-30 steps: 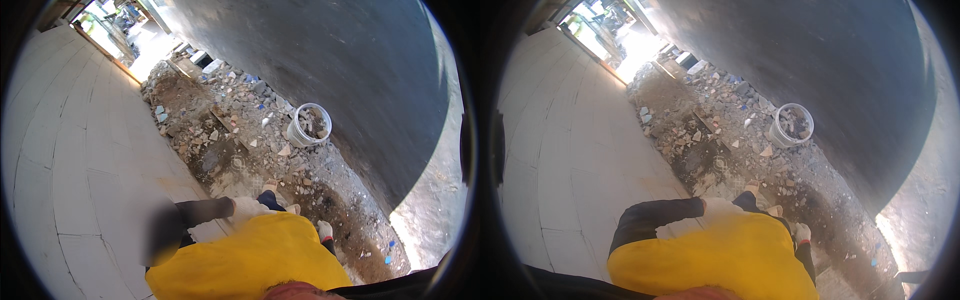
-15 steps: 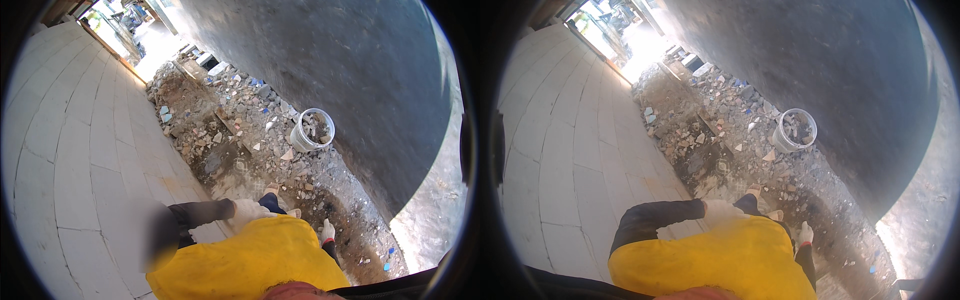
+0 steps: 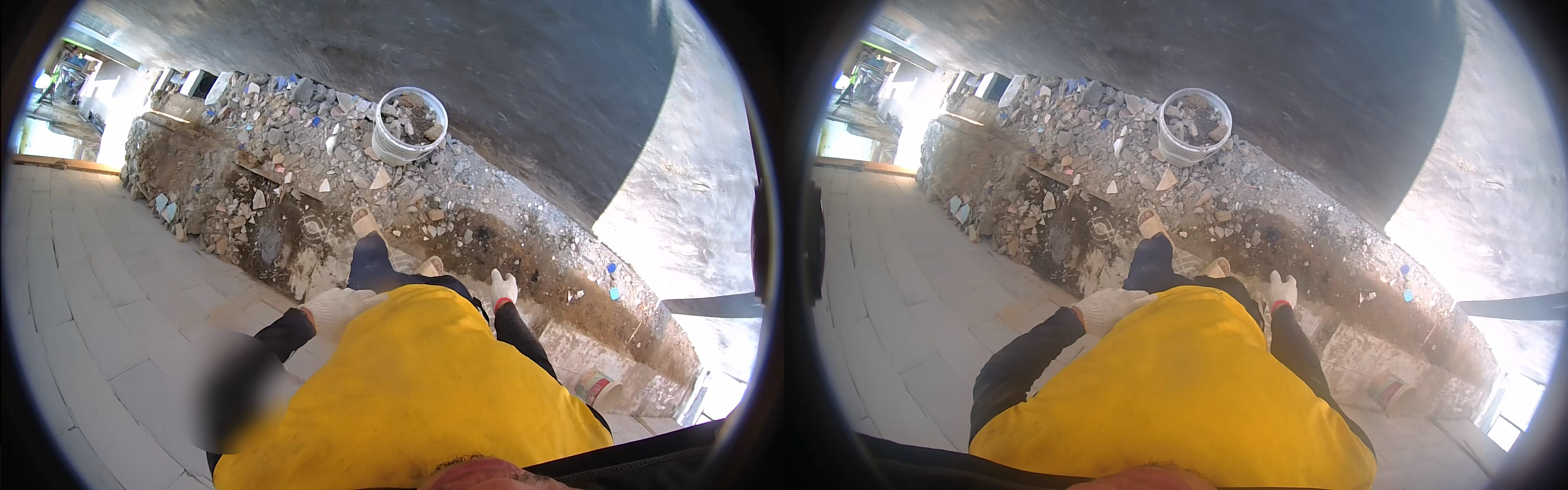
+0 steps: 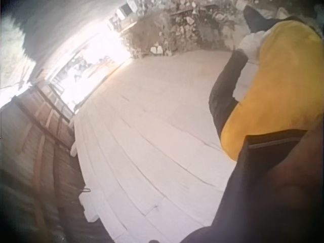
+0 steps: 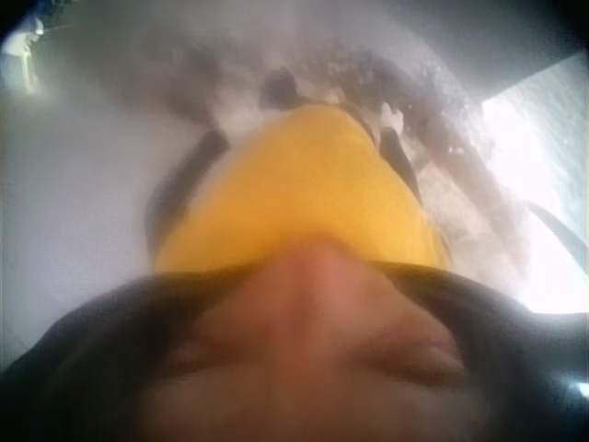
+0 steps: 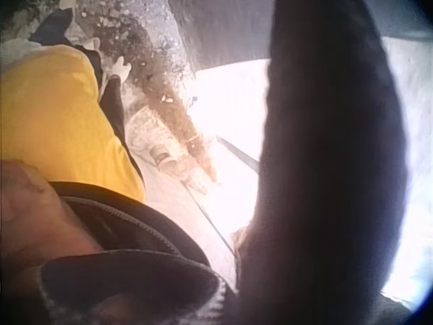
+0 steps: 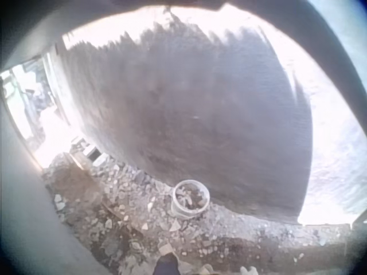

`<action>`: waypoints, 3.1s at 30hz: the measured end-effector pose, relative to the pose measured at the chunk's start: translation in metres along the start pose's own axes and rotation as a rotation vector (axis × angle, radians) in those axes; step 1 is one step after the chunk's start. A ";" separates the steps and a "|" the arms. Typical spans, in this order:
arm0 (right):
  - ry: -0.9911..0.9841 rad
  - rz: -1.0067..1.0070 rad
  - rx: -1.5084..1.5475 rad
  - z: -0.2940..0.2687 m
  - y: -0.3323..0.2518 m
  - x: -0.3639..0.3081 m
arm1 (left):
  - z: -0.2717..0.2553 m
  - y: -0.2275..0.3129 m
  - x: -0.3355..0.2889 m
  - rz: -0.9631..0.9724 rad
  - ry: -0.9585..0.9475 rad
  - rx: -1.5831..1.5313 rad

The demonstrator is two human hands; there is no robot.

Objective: The person uses a pickaxe to break up rubble and debris on a tiled floor, then scoops the fragments into a white bucket. The person lifts the bucket at the end.

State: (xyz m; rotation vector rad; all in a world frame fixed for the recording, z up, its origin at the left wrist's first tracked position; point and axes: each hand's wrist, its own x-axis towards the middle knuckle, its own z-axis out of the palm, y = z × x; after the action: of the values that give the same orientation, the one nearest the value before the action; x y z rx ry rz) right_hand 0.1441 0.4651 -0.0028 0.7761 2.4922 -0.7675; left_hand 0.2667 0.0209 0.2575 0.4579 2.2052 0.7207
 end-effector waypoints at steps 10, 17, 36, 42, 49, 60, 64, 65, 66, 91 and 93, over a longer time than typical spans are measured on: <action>0.026 -0.021 0.009 0.054 -0.100 0.027 | -0.063 -0.105 -0.010 0.055 -0.061 -0.019; -0.044 -0.184 -0.019 0.113 -0.170 0.058 | -0.090 -0.190 -0.043 -0.053 -0.114 -0.054; -0.490 -0.398 -0.185 0.212 -0.487 0.101 | -0.115 -0.287 -0.031 -0.658 0.444 -0.652; -0.432 -0.400 -0.218 0.242 -0.539 0.122 | -0.095 -0.282 -0.043 -0.897 0.520 -0.980; -0.215 -0.569 -0.297 0.368 -0.553 0.207 | -0.015 -0.377 0.050 -0.804 0.446 -1.029; -0.290 -0.403 -0.468 0.454 -0.556 0.262 | 0.083 -0.424 0.095 -0.827 0.476 -0.793; -0.105 -0.443 -0.594 0.458 -0.557 0.260 | 0.109 -0.425 0.116 -0.806 0.483 -0.722; -0.110 -0.512 -0.624 0.460 -0.558 0.261 | 0.114 -0.426 0.118 -0.781 0.430 -0.680; -0.089 -0.354 -0.531 0.460 -0.557 0.261 | 0.118 -0.428 0.120 -0.792 0.524 -0.679; -0.547 -0.373 -0.406 0.436 -0.545 0.107 | 0.096 -0.465 0.122 -0.778 0.423 -0.720; -0.549 -0.297 -0.324 0.443 -0.549 0.109 | 0.097 -0.467 0.122 -0.777 0.391 -0.722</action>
State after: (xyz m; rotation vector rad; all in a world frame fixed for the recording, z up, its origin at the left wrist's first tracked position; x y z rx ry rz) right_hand -0.1786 -0.1437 -0.1898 0.0607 2.1572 -0.5518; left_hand 0.2160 -0.2441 -0.1545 -0.9133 2.0145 1.1204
